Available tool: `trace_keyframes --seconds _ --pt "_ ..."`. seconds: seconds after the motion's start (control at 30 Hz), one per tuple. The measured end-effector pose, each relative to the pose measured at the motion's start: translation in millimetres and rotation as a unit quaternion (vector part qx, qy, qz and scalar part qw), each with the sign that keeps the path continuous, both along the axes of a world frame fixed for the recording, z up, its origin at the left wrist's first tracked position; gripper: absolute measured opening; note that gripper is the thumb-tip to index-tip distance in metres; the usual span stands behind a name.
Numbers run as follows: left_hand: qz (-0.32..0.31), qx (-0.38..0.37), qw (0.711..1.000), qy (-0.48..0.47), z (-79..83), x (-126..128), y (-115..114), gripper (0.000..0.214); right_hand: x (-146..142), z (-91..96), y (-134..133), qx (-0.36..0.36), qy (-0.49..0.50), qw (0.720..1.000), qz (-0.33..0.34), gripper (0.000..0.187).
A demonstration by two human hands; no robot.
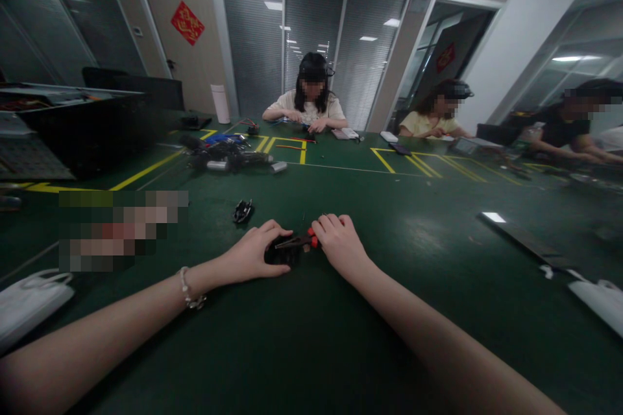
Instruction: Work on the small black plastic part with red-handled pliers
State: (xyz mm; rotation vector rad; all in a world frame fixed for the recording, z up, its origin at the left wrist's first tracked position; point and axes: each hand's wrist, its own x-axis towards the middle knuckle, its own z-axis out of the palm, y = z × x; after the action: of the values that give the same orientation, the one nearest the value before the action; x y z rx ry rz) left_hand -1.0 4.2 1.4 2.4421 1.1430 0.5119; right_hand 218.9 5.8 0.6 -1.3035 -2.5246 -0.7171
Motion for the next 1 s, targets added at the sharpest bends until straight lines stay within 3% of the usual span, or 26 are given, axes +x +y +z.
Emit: trace_keyframes --seconds 0.57,1.0 --pt "-0.003 0.013 1.000 -0.001 0.1 1.2 -0.6 0.063 1.2 -5.4 6.1 -0.003 0.012 1.000 0.025 0.026" --pt "-0.004 0.015 1.000 -0.002 -1.2 -0.2 0.4 0.064 0.2 -1.4 3.0 -0.023 0.006 1.000 0.006 0.024"
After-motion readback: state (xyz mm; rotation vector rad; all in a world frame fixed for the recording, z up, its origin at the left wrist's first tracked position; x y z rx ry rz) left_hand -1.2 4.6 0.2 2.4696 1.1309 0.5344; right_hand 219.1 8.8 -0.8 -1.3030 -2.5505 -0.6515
